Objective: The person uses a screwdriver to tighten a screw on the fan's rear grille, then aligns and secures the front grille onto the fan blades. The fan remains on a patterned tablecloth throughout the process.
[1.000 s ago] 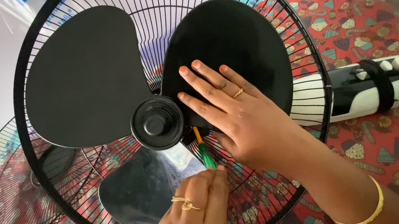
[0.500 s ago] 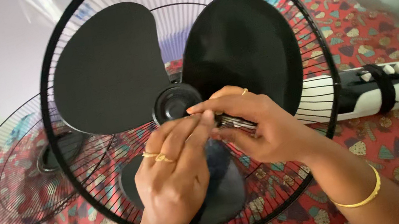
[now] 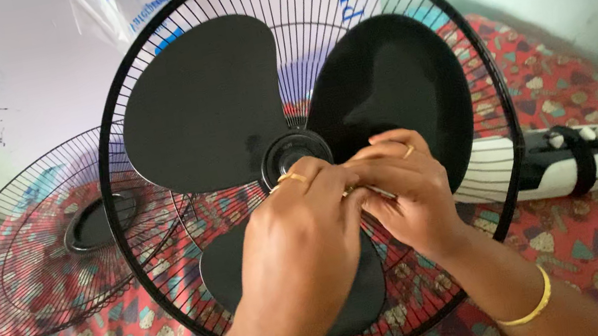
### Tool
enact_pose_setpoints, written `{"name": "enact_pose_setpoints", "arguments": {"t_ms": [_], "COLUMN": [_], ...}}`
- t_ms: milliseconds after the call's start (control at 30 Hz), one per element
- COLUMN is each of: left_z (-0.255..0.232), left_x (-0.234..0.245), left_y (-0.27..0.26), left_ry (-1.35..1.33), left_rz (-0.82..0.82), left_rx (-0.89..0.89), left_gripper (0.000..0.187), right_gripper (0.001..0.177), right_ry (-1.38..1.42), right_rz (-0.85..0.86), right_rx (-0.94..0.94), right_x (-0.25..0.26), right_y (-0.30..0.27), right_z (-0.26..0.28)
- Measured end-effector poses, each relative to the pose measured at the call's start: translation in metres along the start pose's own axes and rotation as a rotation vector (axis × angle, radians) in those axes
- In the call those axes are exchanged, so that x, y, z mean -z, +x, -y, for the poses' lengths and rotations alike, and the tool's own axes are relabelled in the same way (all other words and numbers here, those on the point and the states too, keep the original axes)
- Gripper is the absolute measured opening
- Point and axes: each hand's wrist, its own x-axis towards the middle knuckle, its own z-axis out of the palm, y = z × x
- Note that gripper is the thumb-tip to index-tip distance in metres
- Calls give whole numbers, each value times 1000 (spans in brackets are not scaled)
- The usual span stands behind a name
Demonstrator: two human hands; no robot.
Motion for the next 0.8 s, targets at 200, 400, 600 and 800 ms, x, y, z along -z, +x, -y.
{"name": "enact_pose_setpoints", "arguments": {"t_ms": [200,400,600,800], "left_z": [-3,14,13,14], "left_x": [-4,13,37,14], "left_y": [18,7,17,11], "left_ry": [160,78,42,140], "left_rz": [199,186,186,175], "left_rx": [288,-103,-45,79], "left_gripper": [20,20,30,34], "right_gripper": [22,29,20,24], "right_ry": [-67,60,-55,-217], "right_rz": [-15,97,135,5], "right_rx": [2,2,38,118], "right_x": [-1,0,4,-1], "right_y": [1,2,3,-3], "right_z": [2,0,2,8]}}
